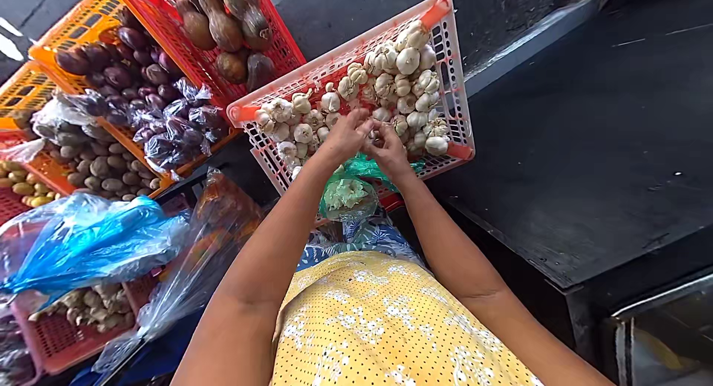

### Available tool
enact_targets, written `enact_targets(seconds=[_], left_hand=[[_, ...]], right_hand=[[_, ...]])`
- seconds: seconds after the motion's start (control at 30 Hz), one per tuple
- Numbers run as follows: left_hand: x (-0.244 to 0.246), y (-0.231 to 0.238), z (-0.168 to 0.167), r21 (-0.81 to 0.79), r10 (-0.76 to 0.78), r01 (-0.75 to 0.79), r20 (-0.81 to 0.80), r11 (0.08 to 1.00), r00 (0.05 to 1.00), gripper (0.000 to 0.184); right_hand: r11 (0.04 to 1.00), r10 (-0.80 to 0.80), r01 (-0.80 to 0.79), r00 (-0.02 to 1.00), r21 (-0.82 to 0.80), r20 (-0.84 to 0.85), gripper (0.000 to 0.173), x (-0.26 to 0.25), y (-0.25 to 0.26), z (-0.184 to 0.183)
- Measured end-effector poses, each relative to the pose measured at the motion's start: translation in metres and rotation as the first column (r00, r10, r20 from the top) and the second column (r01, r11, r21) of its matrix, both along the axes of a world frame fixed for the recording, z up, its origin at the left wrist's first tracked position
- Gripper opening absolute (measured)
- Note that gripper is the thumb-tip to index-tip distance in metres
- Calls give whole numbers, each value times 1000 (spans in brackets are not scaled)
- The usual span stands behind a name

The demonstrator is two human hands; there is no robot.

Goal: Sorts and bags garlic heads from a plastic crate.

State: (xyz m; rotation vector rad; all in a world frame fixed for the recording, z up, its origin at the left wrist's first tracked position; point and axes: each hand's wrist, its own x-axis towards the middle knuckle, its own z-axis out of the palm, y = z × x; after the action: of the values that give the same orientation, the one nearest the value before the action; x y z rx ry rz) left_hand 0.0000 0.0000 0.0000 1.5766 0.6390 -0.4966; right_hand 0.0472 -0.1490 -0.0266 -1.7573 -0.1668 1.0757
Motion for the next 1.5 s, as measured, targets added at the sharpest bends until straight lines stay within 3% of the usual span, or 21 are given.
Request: enact_targets(seconds=[0.07, 0.1, 0.17, 0.23, 0.3, 0.37, 0.47, 0.57, 0.73, 0.83, 0.9, 1.0, 1.07, 1.13, 1.23, 1.37, 1.5], left_hand=[[-29, 3, -11, -271, 131, -163, -132, 949, 983, 45], [-41, 4, -17, -305, 173, -221, -178, 926, 969, 44], [-63, 6, -25, -239, 257, -316, -251, 918, 933, 38], [-82, 10, -32, -133, 347, -401, -306, 907, 887, 32], [-96, 14, -34, -60, 386, -424, -310, 904, 869, 30], [-98, 16, -32, -6, 359, -375, -276, 927, 892, 30], [-84, 11, -20, 77, 251, -241, -187, 968, 950, 31], [-73, 11, -10, 156, 241, -222, -119, 963, 963, 31], [-67, 24, -10, 130, 276, -259, -137, 957, 951, 29], [-65, 27, -9, 53, 302, -298, -140, 953, 943, 40], [-65, 30, -4, 35, 299, -297, -154, 954, 942, 37], [-67, 34, -2, 54, 294, -290, -86, 955, 952, 27], [-67, 33, -3, 50, 247, -247, -1, 968, 969, 35], [-62, 27, -3, 40, 210, -214, 85, 976, 974, 47], [-51, 20, 15, 48, 182, -188, 116, 981, 976, 58], [-43, 19, 41, 131, 75, -85, 79, 988, 994, 53], [-44, 13, 46, 203, 12, -28, 80, 979, 997, 56]], right_hand=[[991, 127, -128, 992, -43, -21, 62, -4, 3, 3], [977, 191, -195, 980, -91, -51, 58, -3, 3, 5], [941, 249, -246, 968, -231, -17, 47, 4, 1, 8], [899, 256, -175, 954, -401, 158, 33, 17, 3, 7], [856, 327, -133, 887, -499, 325, 29, 29, 11, 4], [804, 490, -228, 779, -550, 393, 31, 38, 22, -6], [606, 758, -480, 591, -634, 277, 29, 43, 36, -16], [522, 836, -561, 484, -642, 257, 30, 33, 50, -21], [307, 897, -608, 443, -732, 7, 49, 4, 78, -23], [267, 904, -615, 426, -742, -28, 54, 4, 83, -25], [341, 868, -601, 496, -723, -3, 60, 13, 84, -22], [632, 680, -532, 729, -564, 74, 51, 28, 78, -12], [810, 492, -437, 870, -392, 47, 41, 30, 70, -6], [904, 330, -323, 944, -281, -26, 39, 23, 67, 8], [953, 223, -210, 974, -220, 36, 47, 7, 67, 20], [977, 171, -137, 963, -166, 210, 52, -1, 65, 21], [986, 76, -51, 986, -161, 150, 49, 1, 66, 32]])
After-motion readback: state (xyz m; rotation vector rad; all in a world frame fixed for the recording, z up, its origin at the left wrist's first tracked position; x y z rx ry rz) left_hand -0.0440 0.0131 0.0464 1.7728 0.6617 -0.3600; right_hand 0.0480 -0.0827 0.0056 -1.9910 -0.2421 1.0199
